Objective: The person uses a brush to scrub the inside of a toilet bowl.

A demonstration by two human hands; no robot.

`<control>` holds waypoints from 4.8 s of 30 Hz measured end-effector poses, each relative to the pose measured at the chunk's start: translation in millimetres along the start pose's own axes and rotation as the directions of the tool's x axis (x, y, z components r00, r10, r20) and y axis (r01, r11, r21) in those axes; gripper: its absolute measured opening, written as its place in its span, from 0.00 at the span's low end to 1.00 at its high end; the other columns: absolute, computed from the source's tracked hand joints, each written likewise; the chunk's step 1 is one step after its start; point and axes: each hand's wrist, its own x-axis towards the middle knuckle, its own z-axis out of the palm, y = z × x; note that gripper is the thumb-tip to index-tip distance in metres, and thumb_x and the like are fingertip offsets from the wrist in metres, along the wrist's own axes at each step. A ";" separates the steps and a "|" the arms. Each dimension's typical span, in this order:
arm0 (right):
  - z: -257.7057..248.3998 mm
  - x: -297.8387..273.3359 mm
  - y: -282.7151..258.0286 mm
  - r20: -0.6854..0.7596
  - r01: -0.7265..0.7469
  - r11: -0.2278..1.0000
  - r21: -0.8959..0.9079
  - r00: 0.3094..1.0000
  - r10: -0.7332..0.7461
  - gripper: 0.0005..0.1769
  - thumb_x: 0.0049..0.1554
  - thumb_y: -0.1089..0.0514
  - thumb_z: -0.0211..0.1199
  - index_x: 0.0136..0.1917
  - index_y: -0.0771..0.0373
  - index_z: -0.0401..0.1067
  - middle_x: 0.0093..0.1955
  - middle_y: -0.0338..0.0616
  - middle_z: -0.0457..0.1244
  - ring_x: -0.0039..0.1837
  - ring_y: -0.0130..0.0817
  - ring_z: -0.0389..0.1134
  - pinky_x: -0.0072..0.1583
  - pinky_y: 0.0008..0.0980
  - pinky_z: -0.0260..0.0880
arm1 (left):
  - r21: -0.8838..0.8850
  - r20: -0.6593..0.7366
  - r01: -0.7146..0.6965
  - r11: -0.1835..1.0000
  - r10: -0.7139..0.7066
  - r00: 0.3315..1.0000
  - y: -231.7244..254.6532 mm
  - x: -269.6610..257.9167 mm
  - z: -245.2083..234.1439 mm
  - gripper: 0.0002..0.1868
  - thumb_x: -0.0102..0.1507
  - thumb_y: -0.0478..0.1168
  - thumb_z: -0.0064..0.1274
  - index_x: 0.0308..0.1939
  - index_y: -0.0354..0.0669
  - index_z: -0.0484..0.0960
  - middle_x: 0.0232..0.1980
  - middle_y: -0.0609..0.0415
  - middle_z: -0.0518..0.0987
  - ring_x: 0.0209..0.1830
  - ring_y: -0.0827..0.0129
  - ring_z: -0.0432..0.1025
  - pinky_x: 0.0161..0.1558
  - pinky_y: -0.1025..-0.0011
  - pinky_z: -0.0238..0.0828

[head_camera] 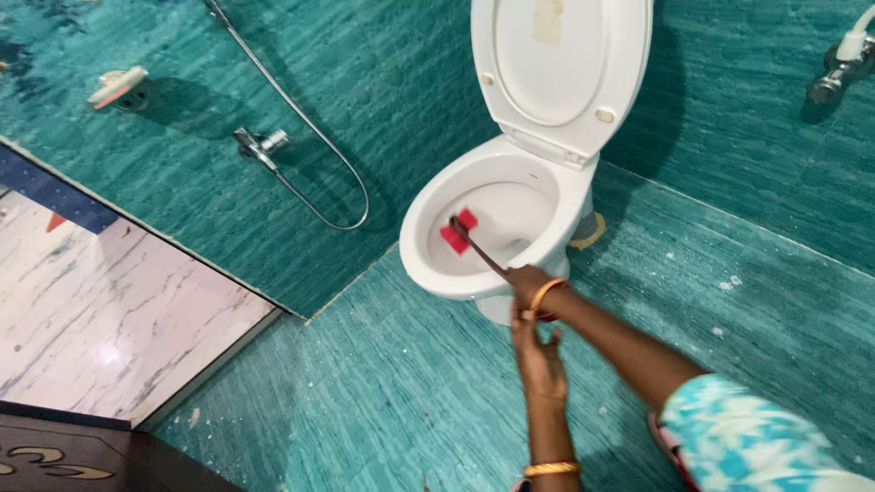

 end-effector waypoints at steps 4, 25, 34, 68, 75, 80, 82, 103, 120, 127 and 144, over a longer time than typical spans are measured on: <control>-118.9 -21.1 32.6 0.254 0.236 0.971 -0.046 0.942 -0.217 0.34 0.43 0.60 0.71 0.65 0.49 0.74 0.61 0.47 0.66 0.61 0.49 0.69 0.60 0.44 0.71 | 0.013 0.387 -0.126 0.992 0.111 0.915 10.1 -31.0 34.6 0.40 0.67 0.47 0.51 0.81 0.49 0.53 0.84 0.58 0.55 0.83 0.65 0.50 0.66 0.63 0.60; -184.6 -11.4 -47.4 0.369 0.055 0.962 -0.269 0.928 0.050 0.17 0.58 0.55 0.61 0.53 0.68 0.82 0.49 0.59 0.73 0.50 0.48 0.76 0.53 0.45 0.74 | -0.301 0.310 0.001 0.954 0.096 0.946 14.0 -11.4 33.6 0.35 0.70 0.55 0.38 0.80 0.56 0.52 0.85 0.59 0.50 0.84 0.66 0.43 0.72 0.55 0.54; -179.4 21.8 -82.2 0.402 0.162 0.885 -0.437 0.915 0.031 0.18 0.56 0.49 0.64 0.51 0.64 0.82 0.52 0.55 0.73 0.52 0.44 0.76 0.54 0.44 0.73 | -0.218 0.295 -0.161 0.963 0.222 0.929 42.8 -16.1 39.8 0.36 0.71 0.56 0.37 0.82 0.53 0.49 0.86 0.58 0.47 0.86 0.62 0.41 0.72 0.57 0.53; -175.4 -80.8 -95.9 -0.682 0.451 0.784 0.427 0.729 -0.048 0.09 0.54 0.63 0.62 0.49 0.56 0.79 0.41 0.40 0.72 0.46 0.39 0.74 0.48 0.38 0.75 | 0.792 0.273 -0.481 0.377 0.485 0.831 90.6 116.1 23.1 0.09 0.65 0.34 0.51 0.48 0.38 0.82 0.45 0.47 0.85 0.45 0.63 0.79 0.47 0.68 0.73; -98.9 -48.3 -65.6 -0.584 0.461 0.871 0.169 0.759 -0.288 0.08 0.53 0.63 0.59 0.48 0.59 0.68 0.44 0.41 0.68 0.52 0.45 0.71 0.51 0.45 0.72 | 0.856 0.152 -0.328 0.399 0.412 0.898 46.0 148.6 -19.1 0.13 0.62 0.40 0.56 0.47 0.36 0.81 0.42 0.48 0.86 0.43 0.67 0.79 0.45 0.69 0.74; -156.6 -43.6 -50.4 -0.481 0.355 0.916 0.186 0.846 -0.230 0.11 0.57 0.56 0.60 0.53 0.57 0.67 0.47 0.51 0.65 0.47 0.52 0.70 0.49 0.49 0.71 | 0.840 0.249 -0.437 0.320 0.489 0.836 62.8 138.8 32.9 0.15 0.62 0.41 0.57 0.48 0.35 0.81 0.41 0.45 0.85 0.42 0.62 0.79 0.43 0.66 0.73; -190.7 -48.0 -53.9 -0.443 0.310 0.928 0.207 0.875 -0.194 0.12 0.58 0.54 0.59 0.54 0.56 0.65 0.48 0.51 0.66 0.48 0.53 0.70 0.50 0.49 0.71 | 0.880 0.201 -0.380 0.286 0.500 0.842 77.3 135.0 56.0 0.13 0.63 0.41 0.56 0.46 0.37 0.83 0.40 0.43 0.85 0.41 0.59 0.78 0.42 0.65 0.72; -248.0 -34.6 10.9 -0.341 0.282 0.923 0.262 0.922 -0.185 0.17 0.61 0.50 0.59 0.57 0.57 0.58 0.51 0.52 0.65 0.52 0.53 0.69 0.53 0.48 0.70 | 0.748 0.252 -0.456 0.482 0.429 0.867 47.8 172.2 122.1 0.10 0.64 0.38 0.52 0.38 0.30 0.79 0.34 0.46 0.82 0.33 0.70 0.74 0.38 0.71 0.72; -270.1 -25.9 43.6 -0.361 0.294 0.929 0.224 0.910 -0.201 0.16 0.60 0.58 0.58 0.60 0.56 0.61 0.48 0.52 0.69 0.53 0.52 0.72 0.52 0.47 0.71 | 0.738 0.332 -0.488 0.467 0.378 0.864 57.9 193.3 155.7 0.18 0.62 0.30 0.57 0.57 0.32 0.78 0.40 0.52 0.84 0.36 0.73 0.79 0.40 0.72 0.78; -199.7 -6.8 53.6 -0.419 0.251 0.945 0.210 0.896 -0.145 0.18 0.56 0.65 0.59 0.60 0.56 0.67 0.53 0.52 0.70 0.55 0.53 0.72 0.53 0.48 0.72 | 0.779 0.088 -0.301 0.550 0.379 0.921 11.4 224.2 110.1 0.16 0.60 0.31 0.59 0.52 0.34 0.80 0.37 0.49 0.86 0.37 0.70 0.81 0.41 0.72 0.77; -240.5 24.6 24.6 -0.729 0.499 0.866 0.004 0.595 -0.340 0.16 0.53 0.68 0.62 0.55 0.59 0.69 0.47 0.50 0.70 0.48 0.52 0.73 0.48 0.46 0.74 | 0.824 0.165 -0.408 0.392 0.524 0.836 81.8 222.1 147.2 0.18 0.59 0.34 0.60 0.53 0.37 0.84 0.41 0.47 0.87 0.43 0.67 0.83 0.47 0.70 0.76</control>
